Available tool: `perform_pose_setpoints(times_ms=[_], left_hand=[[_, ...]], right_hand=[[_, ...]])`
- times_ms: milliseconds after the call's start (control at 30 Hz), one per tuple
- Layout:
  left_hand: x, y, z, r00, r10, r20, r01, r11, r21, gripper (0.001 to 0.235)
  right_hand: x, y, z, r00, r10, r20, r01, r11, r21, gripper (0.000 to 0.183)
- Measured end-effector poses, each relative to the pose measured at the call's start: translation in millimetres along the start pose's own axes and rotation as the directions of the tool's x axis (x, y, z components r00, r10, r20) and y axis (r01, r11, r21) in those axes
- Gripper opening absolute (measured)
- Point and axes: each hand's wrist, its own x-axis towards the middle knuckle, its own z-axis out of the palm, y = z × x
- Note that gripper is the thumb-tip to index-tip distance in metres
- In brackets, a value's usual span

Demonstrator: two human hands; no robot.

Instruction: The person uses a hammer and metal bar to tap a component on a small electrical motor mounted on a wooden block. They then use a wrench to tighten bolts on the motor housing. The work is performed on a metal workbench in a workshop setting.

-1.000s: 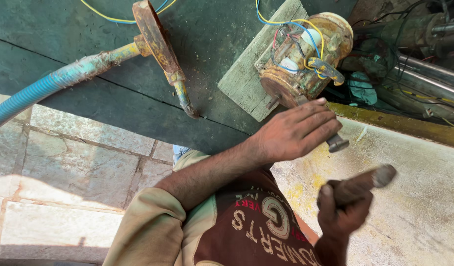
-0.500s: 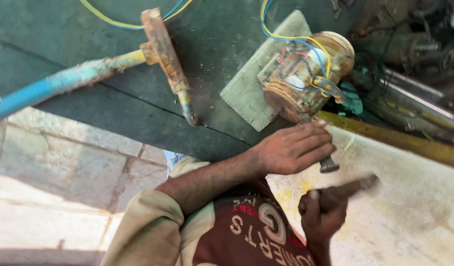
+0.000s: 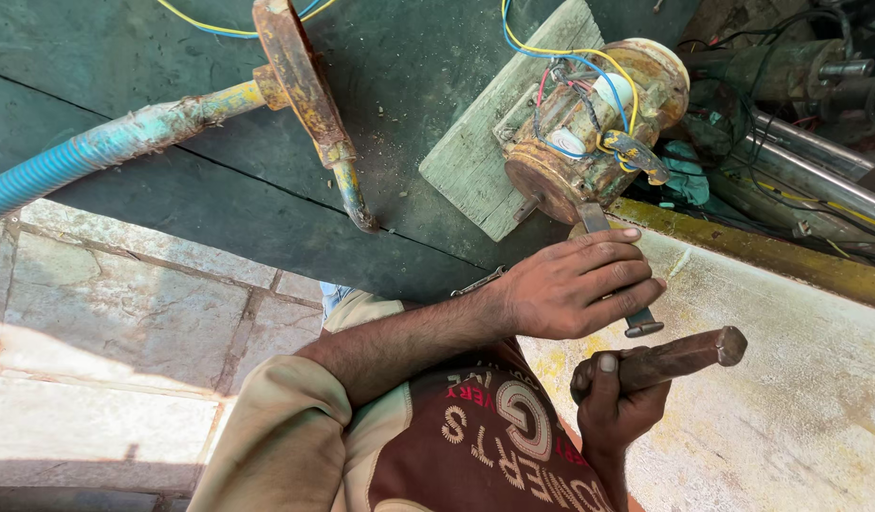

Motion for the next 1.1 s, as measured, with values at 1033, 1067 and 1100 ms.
perform_pose_setpoints(times_ms=[1033,1067,1100], left_hand=[[-11.1,-5.5,21.6,0.997,-0.073,-0.026,0.073,0.997,-0.001,0.044],[-10.4,-8.8,21.5,0.997,-0.073,-0.031,0.073,0.997,-0.015,0.043],[-8.7,-14.2,23.1,0.992,-0.118,-0.034,0.117,0.993,-0.03,0.04]], right_hand=[[24.2,-55.1,-42.9,0.958,-0.271,0.094,0.235,0.552,-0.8,0.01],[32.1,-42.2,-27.8,0.98,-0.182,0.085,0.181,0.618,-0.765,0.008],[37.1,-27.8,-16.4,0.992,-0.09,0.085,0.123,0.671,-0.731,0.01]])
